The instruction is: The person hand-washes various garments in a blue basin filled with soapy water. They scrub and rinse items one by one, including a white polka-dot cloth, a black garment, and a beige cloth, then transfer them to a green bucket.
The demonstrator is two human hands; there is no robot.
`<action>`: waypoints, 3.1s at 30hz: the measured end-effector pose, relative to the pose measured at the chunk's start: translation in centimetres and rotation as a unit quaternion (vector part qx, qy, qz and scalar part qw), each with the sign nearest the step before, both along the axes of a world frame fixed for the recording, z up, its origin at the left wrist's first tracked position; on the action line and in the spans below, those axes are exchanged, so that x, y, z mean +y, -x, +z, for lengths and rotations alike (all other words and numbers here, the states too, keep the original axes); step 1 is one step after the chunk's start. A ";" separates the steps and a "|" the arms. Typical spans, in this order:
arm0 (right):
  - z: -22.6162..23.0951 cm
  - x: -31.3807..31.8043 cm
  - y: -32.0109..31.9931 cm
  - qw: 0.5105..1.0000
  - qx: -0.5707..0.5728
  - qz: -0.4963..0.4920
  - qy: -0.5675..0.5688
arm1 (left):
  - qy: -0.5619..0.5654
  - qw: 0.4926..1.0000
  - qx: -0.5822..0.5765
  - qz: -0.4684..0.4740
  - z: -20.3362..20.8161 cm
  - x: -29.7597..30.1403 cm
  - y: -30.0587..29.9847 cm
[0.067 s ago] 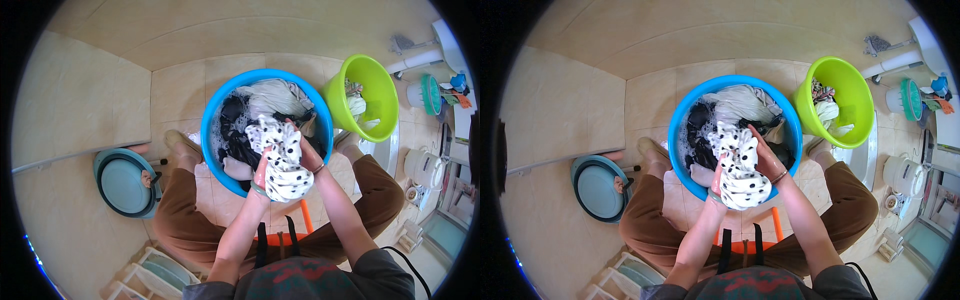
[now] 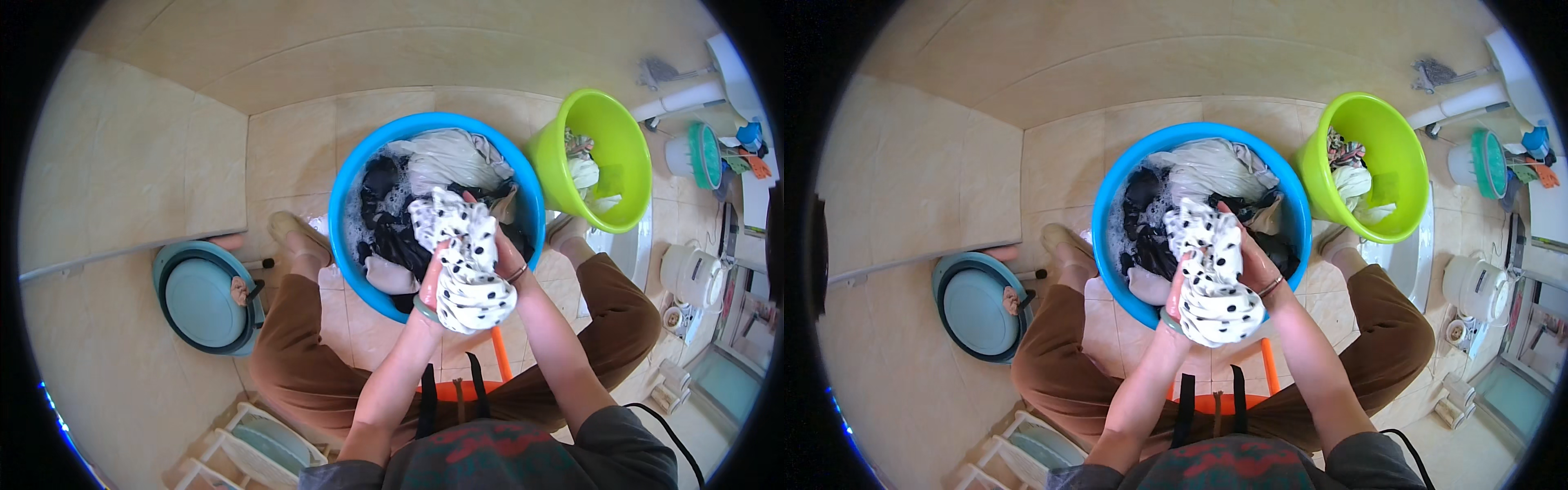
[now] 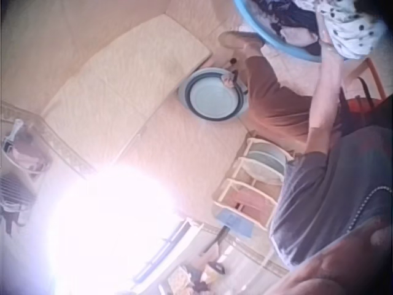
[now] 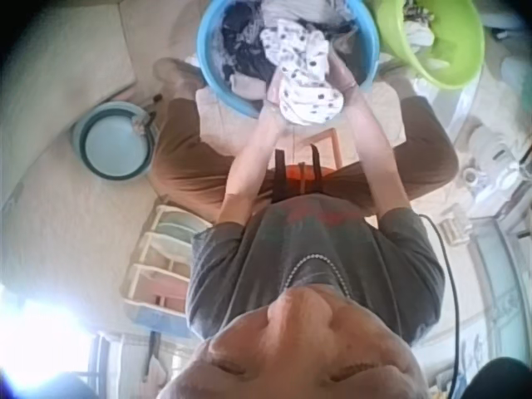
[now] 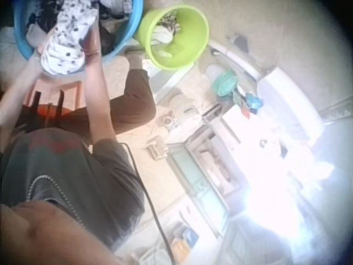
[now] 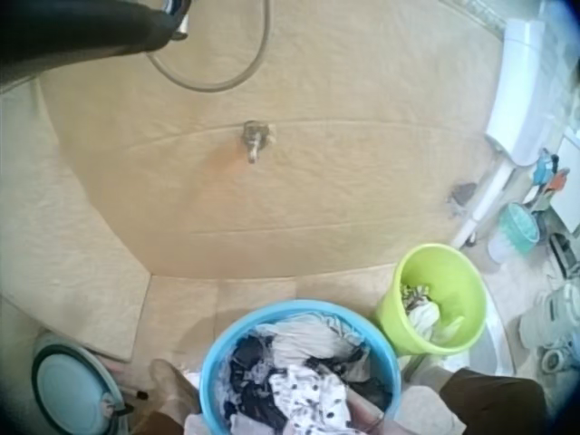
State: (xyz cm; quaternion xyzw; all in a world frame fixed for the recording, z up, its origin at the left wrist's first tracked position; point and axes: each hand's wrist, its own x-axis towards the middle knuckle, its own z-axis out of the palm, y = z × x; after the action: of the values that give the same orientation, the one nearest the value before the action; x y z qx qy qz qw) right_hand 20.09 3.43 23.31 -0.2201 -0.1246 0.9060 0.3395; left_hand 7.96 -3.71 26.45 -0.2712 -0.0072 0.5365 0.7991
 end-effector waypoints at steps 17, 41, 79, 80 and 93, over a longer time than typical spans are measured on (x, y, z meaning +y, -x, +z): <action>-0.2 3.5 2.2 0.868 -0.403 0.056 -0.284 | 0.080 0.890 0.431 -0.124 -0.8 0.0 -1.4; 1.5 5.1 0.2 0.936 -0.103 0.229 -0.247 | 0.033 0.894 0.419 -0.154 2.5 1.1 -0.7; 5.4 2.5 4.2 0.789 -0.464 0.092 -0.393 | -0.038 0.578 0.806 -0.120 -0.7 0.6 -2.0; 5.1 2.5 4.3 0.755 -0.496 0.088 -0.420 | -0.038 0.552 0.822 -0.131 -1.4 0.6 -2.0; 4.2 2.7 2.1 0.753 -0.413 0.022 -0.512 | 0.056 0.961 0.259 -0.084 0.4 2.2 0.3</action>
State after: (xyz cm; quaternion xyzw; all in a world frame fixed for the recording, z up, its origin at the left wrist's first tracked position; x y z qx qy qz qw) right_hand 17.95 6.16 27.48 -0.3636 -0.7026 0.5346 0.2971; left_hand 7.68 -1.53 26.87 -0.1673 0.2524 0.5189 0.7994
